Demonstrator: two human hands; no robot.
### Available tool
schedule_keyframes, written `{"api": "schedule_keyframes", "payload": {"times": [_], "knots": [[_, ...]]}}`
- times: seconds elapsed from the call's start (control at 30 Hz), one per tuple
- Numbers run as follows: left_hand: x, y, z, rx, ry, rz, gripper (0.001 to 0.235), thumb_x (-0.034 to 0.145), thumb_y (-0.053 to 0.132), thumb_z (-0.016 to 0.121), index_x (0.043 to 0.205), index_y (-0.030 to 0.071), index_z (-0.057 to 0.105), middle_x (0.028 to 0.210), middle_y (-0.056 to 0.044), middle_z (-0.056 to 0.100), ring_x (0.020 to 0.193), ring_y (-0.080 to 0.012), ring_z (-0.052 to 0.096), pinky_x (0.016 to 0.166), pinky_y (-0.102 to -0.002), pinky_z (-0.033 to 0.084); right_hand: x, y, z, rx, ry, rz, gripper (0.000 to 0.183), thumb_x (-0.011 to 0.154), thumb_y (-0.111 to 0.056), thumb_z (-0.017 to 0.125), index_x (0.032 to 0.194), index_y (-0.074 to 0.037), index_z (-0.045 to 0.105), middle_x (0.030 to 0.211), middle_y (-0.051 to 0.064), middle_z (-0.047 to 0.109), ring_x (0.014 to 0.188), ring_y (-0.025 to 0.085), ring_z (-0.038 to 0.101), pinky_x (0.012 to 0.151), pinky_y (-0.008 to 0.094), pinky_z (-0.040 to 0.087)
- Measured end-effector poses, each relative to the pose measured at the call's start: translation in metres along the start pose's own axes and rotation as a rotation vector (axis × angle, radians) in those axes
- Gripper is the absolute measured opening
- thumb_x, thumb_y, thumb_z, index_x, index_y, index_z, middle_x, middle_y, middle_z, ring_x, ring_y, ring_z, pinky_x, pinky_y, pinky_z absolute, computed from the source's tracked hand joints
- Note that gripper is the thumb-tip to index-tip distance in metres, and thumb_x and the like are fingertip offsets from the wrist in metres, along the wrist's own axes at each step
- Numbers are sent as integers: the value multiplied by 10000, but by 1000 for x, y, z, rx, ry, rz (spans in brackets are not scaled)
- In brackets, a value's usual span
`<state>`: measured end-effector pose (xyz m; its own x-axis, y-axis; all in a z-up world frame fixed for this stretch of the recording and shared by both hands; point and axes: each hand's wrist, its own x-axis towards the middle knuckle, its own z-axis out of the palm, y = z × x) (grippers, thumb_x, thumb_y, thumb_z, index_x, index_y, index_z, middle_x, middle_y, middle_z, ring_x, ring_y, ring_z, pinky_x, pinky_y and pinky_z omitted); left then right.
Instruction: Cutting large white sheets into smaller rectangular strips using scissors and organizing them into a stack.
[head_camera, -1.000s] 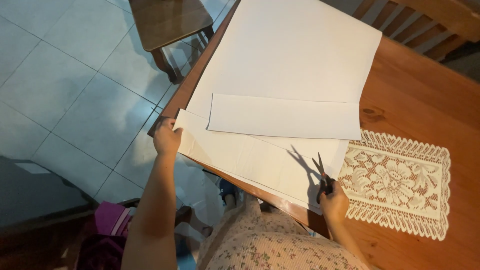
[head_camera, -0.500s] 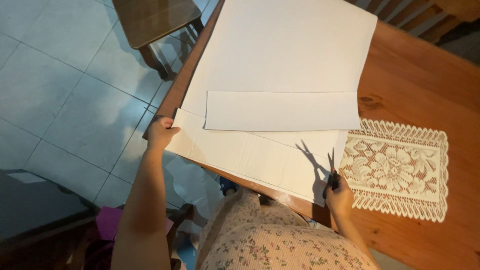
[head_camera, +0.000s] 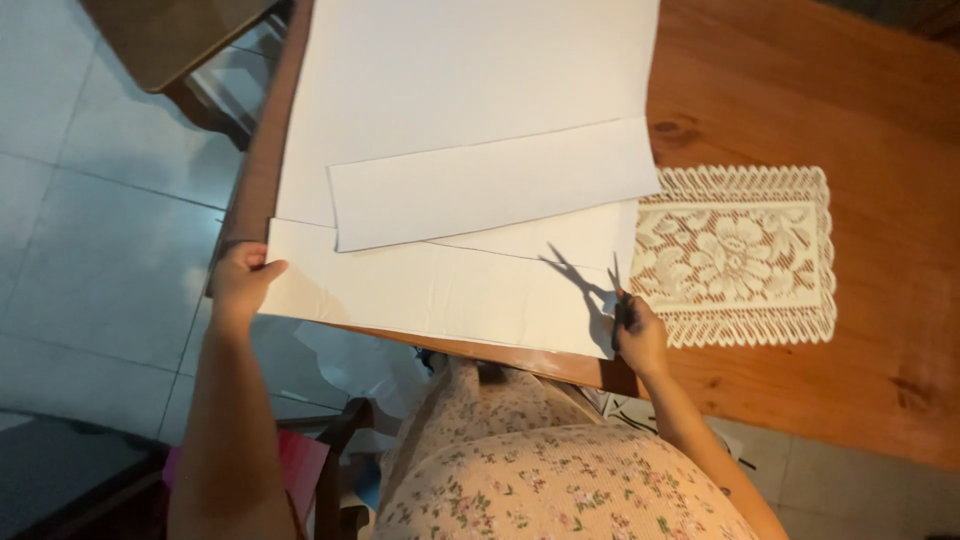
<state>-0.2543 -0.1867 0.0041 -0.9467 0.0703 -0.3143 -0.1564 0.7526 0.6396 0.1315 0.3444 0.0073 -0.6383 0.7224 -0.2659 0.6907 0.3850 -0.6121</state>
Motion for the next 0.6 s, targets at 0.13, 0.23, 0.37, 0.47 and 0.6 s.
{"api": "schedule_keyframes", "payload": {"times": [0.13, 0.23, 0.37, 0.47, 0.6], "knots": [[4, -6, -1, 20, -10, -16, 465, 824, 309, 875, 1205, 82, 734, 1131, -153, 745, 1044, -349, 700, 787, -454, 584, -3, -14, -8, -11, -22, -9, 261, 765, -71, 687, 1016, -142, 680, 861, 126, 744, 862, 342, 729, 751, 402, 529], [-7, 9, -8, 40, -3, 9, 496, 835, 304, 881, 1230, 49, 722, 1141, -163, 742, 1058, -357, 694, 788, -464, 589, -7, -22, -9, -79, -24, -1, 230, 767, -77, 696, 984, -152, 681, 821, 118, 736, 835, 346, 729, 709, 402, 526], [-22, 24, -7, 17, 41, 47, 441, 887, 293, 848, 1248, 67, 733, 1127, -164, 738, 1057, -367, 685, 832, -488, 579, -13, -15, -13, -98, -14, 18, 184, 792, -149, 698, 975, -138, 681, 844, 152, 743, 879, 401, 720, 748, 449, 524], [-26, 25, -3, -62, 92, 52, 297, 1026, 245, 741, 1265, 69, 738, 1149, -178, 730, 1078, -386, 671, 870, -490, 565, -14, -11, -15, -89, 5, 35, 160, 786, -185, 737, 937, -159, 690, 808, 106, 748, 840, 357, 734, 724, 415, 526], [-13, 4, 6, -81, 130, 93, 270, 1008, 227, 749, 1223, 65, 761, 1133, -201, 730, 1071, -399, 674, 883, -488, 556, -6, 1, -14, -144, -30, 12, 164, 813, -158, 706, 973, -132, 682, 845, 134, 759, 873, 387, 734, 764, 445, 541]]}}
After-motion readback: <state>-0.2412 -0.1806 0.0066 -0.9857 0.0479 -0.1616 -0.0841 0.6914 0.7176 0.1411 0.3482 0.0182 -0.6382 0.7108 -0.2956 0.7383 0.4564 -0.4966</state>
